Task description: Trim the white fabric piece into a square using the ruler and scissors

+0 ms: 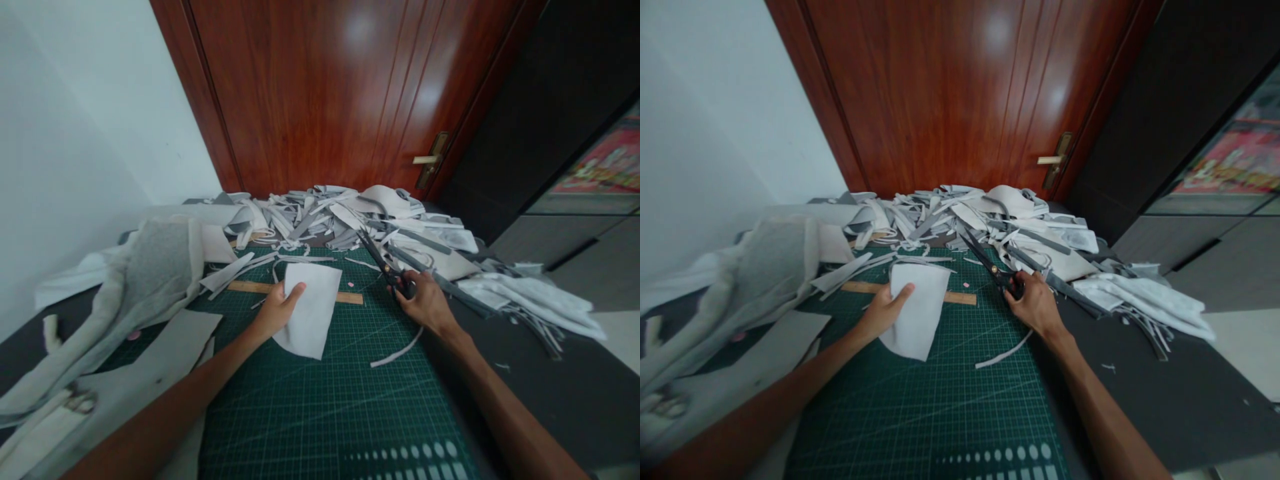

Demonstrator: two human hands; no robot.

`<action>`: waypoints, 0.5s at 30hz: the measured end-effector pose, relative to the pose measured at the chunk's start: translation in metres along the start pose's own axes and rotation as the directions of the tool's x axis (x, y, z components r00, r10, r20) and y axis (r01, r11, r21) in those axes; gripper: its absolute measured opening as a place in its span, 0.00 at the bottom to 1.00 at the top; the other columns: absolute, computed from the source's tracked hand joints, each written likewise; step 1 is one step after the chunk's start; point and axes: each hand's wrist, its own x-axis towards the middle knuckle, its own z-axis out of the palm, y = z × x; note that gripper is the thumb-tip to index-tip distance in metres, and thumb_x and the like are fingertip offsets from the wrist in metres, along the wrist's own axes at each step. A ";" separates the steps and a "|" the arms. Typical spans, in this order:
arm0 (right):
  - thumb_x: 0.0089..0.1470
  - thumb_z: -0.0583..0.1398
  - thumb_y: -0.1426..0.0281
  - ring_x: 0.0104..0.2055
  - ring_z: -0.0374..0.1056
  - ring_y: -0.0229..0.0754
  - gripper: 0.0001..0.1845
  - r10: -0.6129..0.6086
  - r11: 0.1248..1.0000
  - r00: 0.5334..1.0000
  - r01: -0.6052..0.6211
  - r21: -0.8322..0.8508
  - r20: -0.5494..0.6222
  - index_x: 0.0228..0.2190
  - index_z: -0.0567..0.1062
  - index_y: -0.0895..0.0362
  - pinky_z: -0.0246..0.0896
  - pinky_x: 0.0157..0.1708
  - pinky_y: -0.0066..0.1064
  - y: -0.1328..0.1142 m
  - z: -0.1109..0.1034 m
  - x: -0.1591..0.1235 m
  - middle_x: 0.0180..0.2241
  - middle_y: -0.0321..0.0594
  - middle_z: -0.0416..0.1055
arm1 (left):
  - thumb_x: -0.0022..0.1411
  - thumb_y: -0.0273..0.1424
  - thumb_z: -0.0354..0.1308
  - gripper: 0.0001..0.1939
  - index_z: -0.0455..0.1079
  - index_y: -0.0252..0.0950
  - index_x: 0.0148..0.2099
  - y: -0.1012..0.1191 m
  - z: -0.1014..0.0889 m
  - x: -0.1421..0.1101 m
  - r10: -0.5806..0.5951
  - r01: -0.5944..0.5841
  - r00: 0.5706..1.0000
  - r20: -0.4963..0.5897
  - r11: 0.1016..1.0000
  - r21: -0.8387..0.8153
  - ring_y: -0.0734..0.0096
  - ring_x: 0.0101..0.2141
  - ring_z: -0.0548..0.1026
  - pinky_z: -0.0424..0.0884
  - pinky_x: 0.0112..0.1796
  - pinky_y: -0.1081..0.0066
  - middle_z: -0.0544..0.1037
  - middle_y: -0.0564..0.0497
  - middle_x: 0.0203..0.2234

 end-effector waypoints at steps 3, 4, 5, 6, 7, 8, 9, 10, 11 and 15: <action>0.54 0.60 0.58 0.46 0.68 0.54 0.22 -0.119 0.992 0.993 0.119 0.031 0.011 0.45 0.73 0.61 0.66 0.48 0.41 0.001 0.001 -0.001 0.40 0.51 0.75 | 0.56 0.61 0.63 0.34 0.79 0.34 0.44 -0.002 0.001 -0.004 0.035 -0.035 0.999 0.018 0.999 0.003 0.52 0.43 0.83 0.79 0.47 0.61 0.86 0.41 0.42; 0.53 0.61 0.59 0.46 0.67 0.54 0.23 -0.145 0.989 0.989 0.143 0.044 0.031 0.46 0.73 0.61 0.66 0.49 0.42 0.002 0.002 -0.001 0.40 0.51 0.75 | 0.57 0.60 0.63 0.33 0.79 0.34 0.44 -0.003 0.002 -0.005 0.053 -0.053 0.998 0.021 0.999 0.010 0.52 0.43 0.83 0.79 0.47 0.61 0.86 0.41 0.42; 0.53 0.61 0.59 0.46 0.67 0.54 0.24 -0.161 0.986 0.985 0.158 0.060 0.056 0.46 0.72 0.61 0.66 0.49 0.42 0.003 0.002 -0.001 0.40 0.51 0.75 | 0.58 0.59 0.63 0.32 0.79 0.34 0.44 -0.003 0.002 -0.006 0.068 -0.068 0.998 0.018 0.998 0.019 0.52 0.43 0.83 0.79 0.48 0.61 0.86 0.41 0.42; 0.52 0.61 0.59 0.46 0.67 0.54 0.24 -0.174 0.983 0.981 0.167 0.078 0.081 0.47 0.72 0.61 0.66 0.49 0.43 0.004 0.002 0.000 0.41 0.50 0.75 | 0.59 0.58 0.63 0.31 0.80 0.34 0.44 -0.004 0.002 -0.006 0.077 -0.078 0.997 0.008 0.997 0.029 0.52 0.43 0.83 0.79 0.47 0.61 0.86 0.41 0.42; 0.52 0.61 0.59 0.45 0.67 0.54 0.24 -0.186 0.980 0.977 0.176 0.098 0.106 0.47 0.72 0.61 0.66 0.49 0.43 0.004 0.003 0.000 0.41 0.50 0.75 | 0.59 0.58 0.62 0.30 0.80 0.33 0.43 -0.004 0.001 -0.006 0.080 -0.079 0.997 -0.006 0.996 0.039 0.52 0.42 0.83 0.79 0.46 0.61 0.86 0.41 0.41; 0.52 0.61 0.59 0.45 0.67 0.53 0.24 -0.199 0.976 0.972 0.185 0.119 0.128 0.47 0.72 0.60 0.66 0.49 0.43 0.005 0.004 0.001 0.41 0.50 0.75 | 0.59 0.58 0.62 0.30 0.80 0.33 0.42 -0.005 0.001 -0.005 0.075 -0.074 0.997 -0.025 0.996 0.047 0.51 0.41 0.84 0.79 0.46 0.61 0.86 0.41 0.40; 0.53 0.60 0.59 0.45 0.67 0.53 0.23 -0.213 0.971 0.966 0.194 0.139 0.144 0.46 0.72 0.60 0.66 0.48 0.43 0.005 0.006 0.001 0.41 0.50 0.75 | 0.59 0.59 0.62 0.31 0.80 0.33 0.41 -0.005 0.000 -0.004 0.067 -0.065 0.997 -0.043 0.997 0.053 0.51 0.40 0.84 0.79 0.45 0.61 0.86 0.41 0.39; 0.53 0.60 0.58 0.45 0.67 0.53 0.22 -0.227 0.966 0.962 0.202 0.159 0.154 0.45 0.72 0.59 0.65 0.48 0.43 0.004 0.008 0.001 0.41 0.49 0.75 | 0.59 0.59 0.61 0.31 0.79 0.33 0.40 -0.006 0.000 -0.004 0.059 -0.056 0.997 -0.058 0.997 0.057 0.51 0.40 0.84 0.79 0.44 0.60 0.86 0.40 0.39; 0.54 0.60 0.58 0.44 0.67 0.52 0.21 -0.238 0.961 0.958 0.209 0.180 0.160 0.44 0.72 0.59 0.65 0.48 0.43 0.004 0.011 0.001 0.41 0.49 0.74 | 0.59 0.60 0.61 0.32 0.79 0.32 0.40 -0.006 0.000 -0.003 0.052 -0.049 0.996 -0.067 0.997 0.059 0.50 0.40 0.84 0.79 0.44 0.60 0.86 0.40 0.39; 0.56 0.59 0.55 0.41 0.66 0.49 0.18 -0.276 0.942 0.950 0.236 0.240 0.149 0.39 0.71 0.58 0.65 0.44 0.41 0.002 0.020 0.001 0.37 0.46 0.73 | 0.57 0.62 0.61 0.34 0.79 0.32 0.41 -0.008 -0.001 0.000 0.038 -0.034 0.996 -0.084 0.998 0.055 0.50 0.41 0.84 0.79 0.44 0.62 0.86 0.39 0.39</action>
